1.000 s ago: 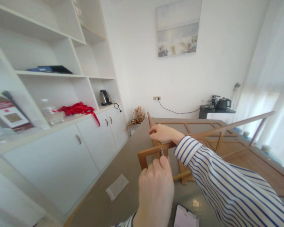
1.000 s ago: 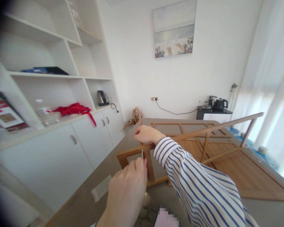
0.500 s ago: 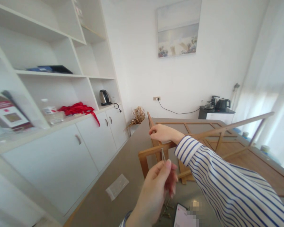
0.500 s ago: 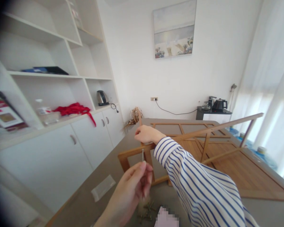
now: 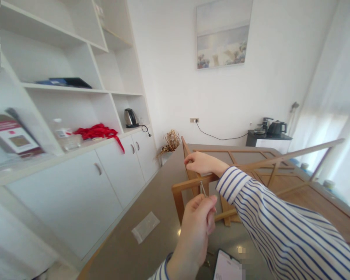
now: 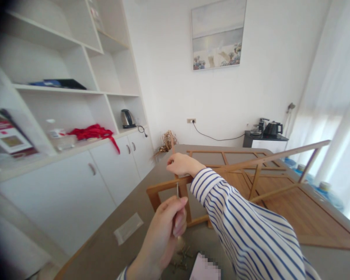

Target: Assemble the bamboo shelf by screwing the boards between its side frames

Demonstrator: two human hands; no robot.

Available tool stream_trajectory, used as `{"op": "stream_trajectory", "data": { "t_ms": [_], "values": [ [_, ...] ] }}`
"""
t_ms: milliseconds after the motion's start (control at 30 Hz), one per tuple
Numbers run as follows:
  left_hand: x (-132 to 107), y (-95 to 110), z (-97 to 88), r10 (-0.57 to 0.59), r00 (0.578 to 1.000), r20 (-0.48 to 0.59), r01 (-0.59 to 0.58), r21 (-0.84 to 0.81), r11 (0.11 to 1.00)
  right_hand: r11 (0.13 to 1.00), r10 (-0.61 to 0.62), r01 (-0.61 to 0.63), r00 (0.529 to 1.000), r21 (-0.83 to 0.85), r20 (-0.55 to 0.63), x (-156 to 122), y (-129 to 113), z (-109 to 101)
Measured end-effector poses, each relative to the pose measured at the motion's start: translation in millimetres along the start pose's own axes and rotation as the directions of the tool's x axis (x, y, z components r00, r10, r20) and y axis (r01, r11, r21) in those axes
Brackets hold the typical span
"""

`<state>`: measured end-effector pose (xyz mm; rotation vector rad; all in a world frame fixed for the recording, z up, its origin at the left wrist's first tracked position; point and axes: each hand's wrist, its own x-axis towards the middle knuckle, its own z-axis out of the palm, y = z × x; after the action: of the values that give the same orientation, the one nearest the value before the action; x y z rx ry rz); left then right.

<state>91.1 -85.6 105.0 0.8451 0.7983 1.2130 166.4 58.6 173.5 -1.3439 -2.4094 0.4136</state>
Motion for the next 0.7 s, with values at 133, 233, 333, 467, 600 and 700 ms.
{"op": "stream_trajectory", "data": {
  "t_ms": [133, 233, 333, 467, 600, 700],
  "values": [
    [3.0, 0.0, 1.9, 0.043, 0.995, -0.092, -0.031, 0.134, 0.991, 1.0, 0.006, -0.006, 1.0, 0.003, 0.003, -1.2, -1.5, -1.0],
    [6.1, -3.2, 0.9, 0.128, 0.98, -0.152, -0.086, 0.258, 0.962, 1.0, 0.007, -0.007, 1.0, 0.004, -0.002, -1.5, -1.9, -1.5],
    [8.0, -6.3, -1.0, 0.186, 0.966, -0.179, -0.114, 0.347, 0.931, 1.0, 0.005, -0.005, 1.0, 0.006, 0.002, -1.4, -2.1, -1.9],
    [8.6, -6.3, -2.1, 0.184, 0.969, -0.165, -0.124, 0.323, 0.938, 1.0, 0.014, -0.014, 1.0, 0.006, 0.011, 0.0, -1.7, -1.5],
    [6.2, -3.7, 1.2, 0.106, 0.989, -0.104, -0.077, 0.251, 0.965, 1.0, 0.026, -0.026, 1.0, 0.006, 0.014, 2.3, -0.1, -0.5],
    [5.0, -4.9, 5.5, 0.096, 0.993, -0.073, -0.075, 0.253, 0.964, 0.999, 0.038, -0.038, 0.999, 0.002, 0.021, 3.7, 1.1, 0.5]
  ]
}}
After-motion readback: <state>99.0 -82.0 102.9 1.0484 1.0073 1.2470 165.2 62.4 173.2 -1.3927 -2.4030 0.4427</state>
